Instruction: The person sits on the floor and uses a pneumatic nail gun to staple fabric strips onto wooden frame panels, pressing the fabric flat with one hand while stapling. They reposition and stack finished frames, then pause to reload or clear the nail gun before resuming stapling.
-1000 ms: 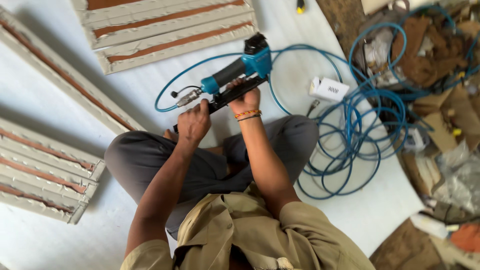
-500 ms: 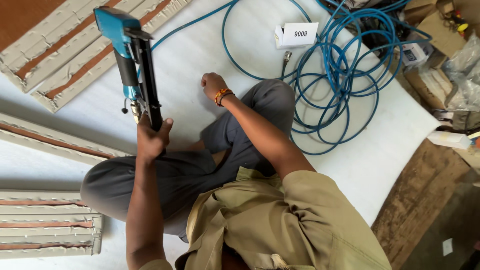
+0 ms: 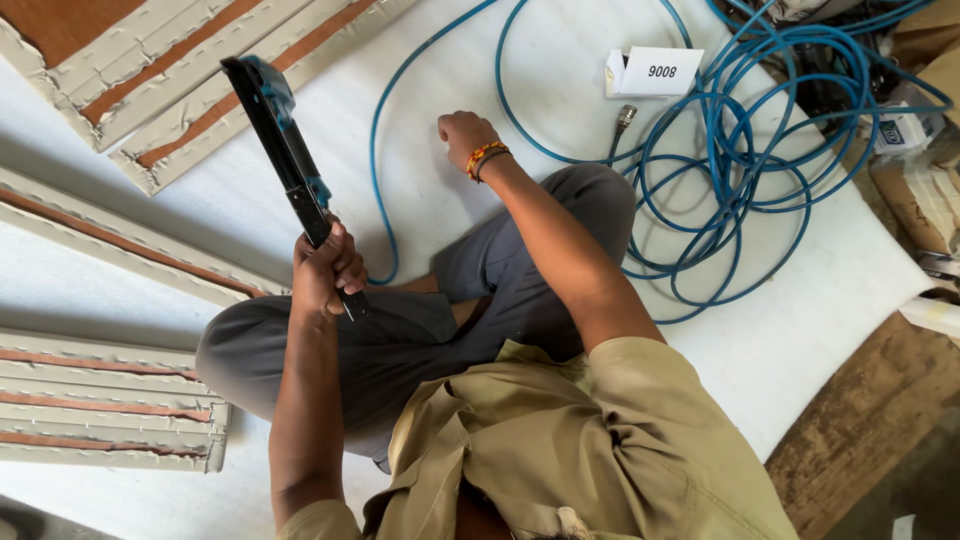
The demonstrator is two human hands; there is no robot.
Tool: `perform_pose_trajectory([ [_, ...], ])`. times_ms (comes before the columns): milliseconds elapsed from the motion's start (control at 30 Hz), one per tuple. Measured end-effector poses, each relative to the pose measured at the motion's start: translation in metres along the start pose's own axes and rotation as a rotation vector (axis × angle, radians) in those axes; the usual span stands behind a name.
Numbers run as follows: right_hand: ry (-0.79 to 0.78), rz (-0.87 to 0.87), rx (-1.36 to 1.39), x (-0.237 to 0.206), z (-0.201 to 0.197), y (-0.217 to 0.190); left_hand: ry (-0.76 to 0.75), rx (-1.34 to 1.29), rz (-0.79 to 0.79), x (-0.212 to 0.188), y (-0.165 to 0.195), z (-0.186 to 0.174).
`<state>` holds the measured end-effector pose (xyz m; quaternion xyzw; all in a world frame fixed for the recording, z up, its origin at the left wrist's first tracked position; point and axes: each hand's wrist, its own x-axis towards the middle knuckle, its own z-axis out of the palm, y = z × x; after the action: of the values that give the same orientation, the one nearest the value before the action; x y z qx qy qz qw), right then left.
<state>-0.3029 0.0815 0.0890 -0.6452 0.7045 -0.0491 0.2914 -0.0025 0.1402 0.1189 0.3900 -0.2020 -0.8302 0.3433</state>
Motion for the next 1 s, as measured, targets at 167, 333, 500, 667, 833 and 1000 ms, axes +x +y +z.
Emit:
perform_pose_trajectory([
  [167,0.025,-0.184,-0.140,0.016,-0.003,0.029,0.056,-0.039,-0.025,0.004,-0.007,-0.002],
  [333,0.325,-0.059,-0.050,0.023,-0.074,0.140,0.082,-0.029,-0.041,0.009,-0.011,0.000],
  [500,0.475,0.137,-0.638,-0.031,-0.128,0.247,0.102,-0.030,-0.075,0.016,-0.013,0.005],
  [667,0.479,0.035,-0.634,-0.102,-0.101,0.297,0.132,0.038,-0.084,0.021,-0.017,0.008],
  [833,0.581,-0.014,-0.584,-0.139,-0.049,0.304,0.142,0.099,-0.075,0.028,-0.019,0.016],
  [1000,0.739,-0.080,-0.439,-0.134,-0.024,0.293,0.208,0.112,-0.097,0.028,-0.022,0.027],
])
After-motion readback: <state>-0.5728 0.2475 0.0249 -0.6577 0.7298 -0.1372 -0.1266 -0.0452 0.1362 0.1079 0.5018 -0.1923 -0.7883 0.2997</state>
